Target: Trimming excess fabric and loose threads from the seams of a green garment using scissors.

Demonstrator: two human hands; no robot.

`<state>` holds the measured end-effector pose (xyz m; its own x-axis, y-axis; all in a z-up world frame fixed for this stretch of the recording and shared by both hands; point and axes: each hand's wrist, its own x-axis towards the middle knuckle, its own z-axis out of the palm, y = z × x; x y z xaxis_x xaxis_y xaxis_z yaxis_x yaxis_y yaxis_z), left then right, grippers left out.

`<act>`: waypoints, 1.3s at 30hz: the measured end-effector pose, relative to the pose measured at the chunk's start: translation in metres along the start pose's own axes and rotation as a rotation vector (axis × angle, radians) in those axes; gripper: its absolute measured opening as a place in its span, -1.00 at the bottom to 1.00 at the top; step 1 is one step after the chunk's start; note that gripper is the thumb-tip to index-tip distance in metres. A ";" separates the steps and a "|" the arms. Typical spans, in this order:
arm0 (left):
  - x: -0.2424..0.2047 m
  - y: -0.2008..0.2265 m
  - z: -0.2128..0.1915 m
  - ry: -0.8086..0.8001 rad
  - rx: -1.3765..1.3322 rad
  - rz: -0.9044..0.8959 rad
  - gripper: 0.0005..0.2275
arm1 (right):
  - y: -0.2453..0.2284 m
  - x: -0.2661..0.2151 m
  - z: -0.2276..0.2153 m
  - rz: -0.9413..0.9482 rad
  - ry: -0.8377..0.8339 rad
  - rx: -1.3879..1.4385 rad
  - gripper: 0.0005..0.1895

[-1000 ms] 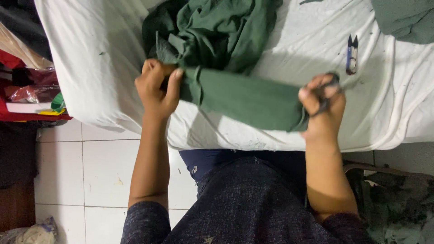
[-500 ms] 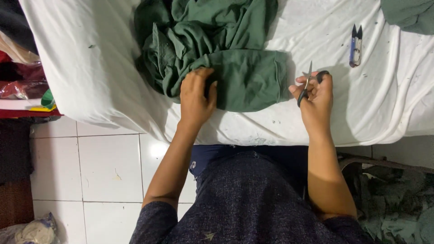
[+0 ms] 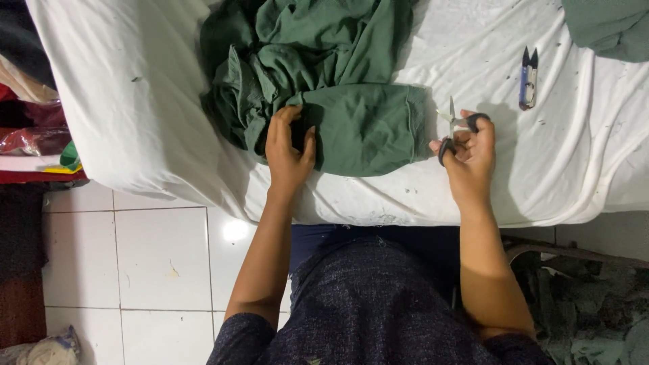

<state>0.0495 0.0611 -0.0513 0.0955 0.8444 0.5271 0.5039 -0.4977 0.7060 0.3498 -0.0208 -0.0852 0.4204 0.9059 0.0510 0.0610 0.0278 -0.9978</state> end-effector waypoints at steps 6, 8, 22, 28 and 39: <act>0.005 0.001 0.003 0.016 0.063 0.008 -0.69 | 0.007 -0.001 0.001 -0.287 -0.014 -0.095 -0.48; 0.004 -0.003 0.006 0.039 0.116 0.029 -0.78 | 0.015 -0.003 0.000 -0.312 0.000 -0.083 -0.59; 0.002 -0.022 0.022 0.230 0.149 0.074 -0.91 | 0.008 -0.010 0.008 -0.329 0.063 -0.011 -0.65; -0.005 -0.033 0.024 0.256 0.111 0.093 -0.91 | 0.015 -0.010 0.008 -0.358 0.095 -0.035 -0.63; -0.009 -0.018 0.011 0.260 -0.098 0.111 -0.92 | 0.012 -0.004 0.007 -0.328 0.004 0.042 -0.50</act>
<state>0.0488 0.0648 -0.0735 -0.0844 0.7111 0.6980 0.4158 -0.6115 0.6732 0.3424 -0.0205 -0.0981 0.3881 0.8442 0.3698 0.1562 0.3352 -0.9291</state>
